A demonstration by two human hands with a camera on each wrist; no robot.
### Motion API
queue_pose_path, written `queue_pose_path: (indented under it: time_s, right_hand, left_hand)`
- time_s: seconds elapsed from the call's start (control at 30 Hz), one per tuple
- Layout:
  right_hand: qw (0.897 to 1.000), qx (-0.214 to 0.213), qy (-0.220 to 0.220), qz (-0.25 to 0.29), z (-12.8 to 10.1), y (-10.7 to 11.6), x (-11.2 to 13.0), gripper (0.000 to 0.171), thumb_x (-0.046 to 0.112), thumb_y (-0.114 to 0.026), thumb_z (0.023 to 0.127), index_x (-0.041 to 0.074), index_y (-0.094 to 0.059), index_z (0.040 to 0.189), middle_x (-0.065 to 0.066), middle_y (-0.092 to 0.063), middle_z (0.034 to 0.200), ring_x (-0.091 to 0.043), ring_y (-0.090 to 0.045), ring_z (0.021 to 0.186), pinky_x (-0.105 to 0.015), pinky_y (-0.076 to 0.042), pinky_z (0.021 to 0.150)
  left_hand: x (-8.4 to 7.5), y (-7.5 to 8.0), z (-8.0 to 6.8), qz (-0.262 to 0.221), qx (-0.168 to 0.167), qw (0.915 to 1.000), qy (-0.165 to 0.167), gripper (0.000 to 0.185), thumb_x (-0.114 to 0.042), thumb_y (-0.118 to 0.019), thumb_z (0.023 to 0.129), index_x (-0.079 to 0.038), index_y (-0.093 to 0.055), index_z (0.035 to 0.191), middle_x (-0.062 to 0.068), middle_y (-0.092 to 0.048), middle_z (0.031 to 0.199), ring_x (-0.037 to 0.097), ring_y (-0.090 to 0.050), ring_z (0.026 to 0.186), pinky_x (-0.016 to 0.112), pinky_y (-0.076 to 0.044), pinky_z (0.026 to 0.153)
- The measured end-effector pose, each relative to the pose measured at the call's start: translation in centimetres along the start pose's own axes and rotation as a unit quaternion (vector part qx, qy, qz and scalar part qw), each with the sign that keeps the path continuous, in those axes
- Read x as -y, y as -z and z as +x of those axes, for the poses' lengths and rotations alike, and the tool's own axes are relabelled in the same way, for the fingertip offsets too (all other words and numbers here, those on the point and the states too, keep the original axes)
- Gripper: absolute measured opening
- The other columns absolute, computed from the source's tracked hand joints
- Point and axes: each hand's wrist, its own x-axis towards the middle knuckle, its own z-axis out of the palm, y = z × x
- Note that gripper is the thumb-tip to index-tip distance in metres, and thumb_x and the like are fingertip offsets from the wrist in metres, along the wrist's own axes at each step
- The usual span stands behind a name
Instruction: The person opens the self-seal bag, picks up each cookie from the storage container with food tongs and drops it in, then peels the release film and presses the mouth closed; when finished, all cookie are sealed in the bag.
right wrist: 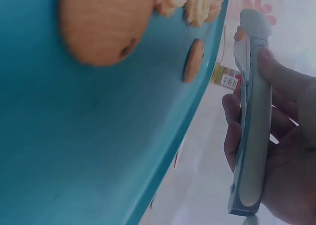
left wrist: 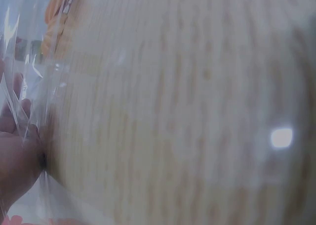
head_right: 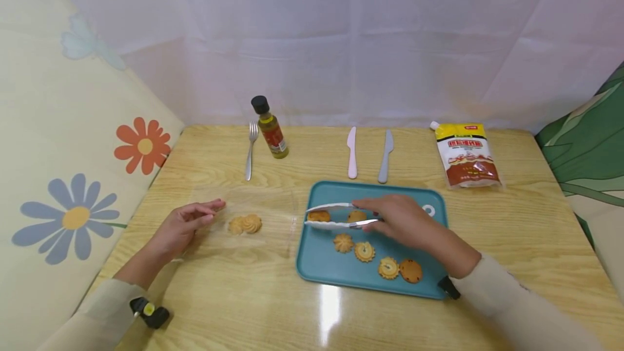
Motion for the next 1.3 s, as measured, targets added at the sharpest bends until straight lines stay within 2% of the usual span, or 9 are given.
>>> queue_pose_path:
  time_s: [0.13,0.33,0.6,0.7,0.8,0.97,1.2,1.3]
  right_hand:
    - [1.000,-0.002,0.023,-0.003,1.2,-0.5,0.5,0.053,0.026,-0.077,0.094,0.011,-0.063,0.142,-0.005,-0.075,0.115,-0.013,-0.068,0.088,-0.036,-0.056,0.075]
    - [0.999,0.002,0.041,-0.001,2.9,-0.9,1.4,0.054,0.027,-0.078,0.093,0.012,-0.063,0.142,-0.003,-0.076,0.108,-0.011,-0.068,0.088,-0.036,-0.056,0.075]
    - [0.998,0.015,0.061,-0.007,5.0,-1.6,2.7,0.057,0.029,-0.079,0.091,0.012,-0.063,0.143,-0.005,-0.076,0.112,-0.005,-0.057,0.074,-0.029,-0.047,0.066]
    - [0.998,0.018,0.064,-0.011,5.7,-1.9,3.3,0.056,0.030,-0.078,0.092,0.012,-0.062,0.143,-0.006,-0.075,0.120,-0.009,-0.062,0.078,-0.032,-0.050,0.069]
    - [0.998,0.026,0.061,-0.011,6.4,-2.2,3.9,0.056,0.030,-0.076,0.094,0.012,-0.060,0.146,-0.006,-0.071,0.131,-0.016,-0.070,0.093,-0.037,-0.056,0.079]
    - [0.998,0.034,0.061,-0.011,7.7,-2.8,5.1,0.056,0.031,-0.073,0.097,0.014,-0.058,0.148,-0.006,-0.066,0.139,-0.024,-0.069,0.113,-0.045,-0.057,0.093]
    - [0.998,0.030,0.063,-0.008,9.7,-4.0,6.5,0.054,0.030,-0.073,0.097,0.016,-0.059,0.147,-0.004,-0.071,0.131,-0.022,-0.070,0.105,-0.043,-0.057,0.087]
    - [0.998,0.033,0.059,0.002,10.6,-4.5,7.1,0.055,0.030,-0.075,0.096,0.016,-0.059,0.147,-0.003,-0.068,0.137,-0.022,-0.070,0.109,-0.043,-0.057,0.091]
  left_hand:
    - [0.0,0.0,0.0,0.003,-0.001,1.0000,0.007,0.034,-0.016,-0.067,0.102,0.014,-0.064,0.116,-0.013,-0.070,0.130,-0.007,-0.054,0.128,0.011,-0.045,0.101]
    - [0.0,0.0,0.0,0.001,0.001,1.0000,0.002,0.034,-0.015,-0.067,0.102,0.015,-0.063,0.116,-0.012,-0.069,0.131,-0.007,-0.054,0.128,0.011,-0.045,0.102]
    - [0.0,-0.1,0.0,0.001,-0.001,1.0000,0.004,0.034,-0.015,-0.067,0.102,0.015,-0.063,0.116,-0.012,-0.069,0.130,-0.007,-0.054,0.128,0.011,-0.044,0.102]
    - [0.0,-0.1,0.0,0.001,-0.002,1.0000,0.007,0.034,-0.016,-0.067,0.102,0.015,-0.063,0.116,-0.012,-0.070,0.131,-0.007,-0.054,0.128,0.011,-0.044,0.102]
    - [0.0,0.0,0.0,0.000,-0.003,1.0000,0.009,0.033,-0.016,-0.067,0.102,0.014,-0.064,0.116,-0.012,-0.069,0.131,-0.007,-0.054,0.128,0.011,-0.044,0.102]
    - [-0.1,-0.1,0.0,-0.002,-0.001,1.0000,0.005,0.032,-0.015,-0.067,0.101,0.014,-0.064,0.116,-0.012,-0.070,0.131,-0.006,-0.055,0.128,0.011,-0.045,0.101]
    - [0.0,0.0,0.0,-0.006,0.003,1.0000,-0.004,0.031,-0.013,-0.067,0.102,0.015,-0.064,0.115,-0.012,-0.070,0.130,-0.006,-0.055,0.128,0.011,-0.045,0.101]
    - [0.0,0.0,0.0,-0.007,0.004,1.0000,-0.004,0.030,-0.013,-0.066,0.102,0.014,-0.065,0.115,-0.012,-0.070,0.131,-0.006,-0.054,0.128,0.011,-0.044,0.101]
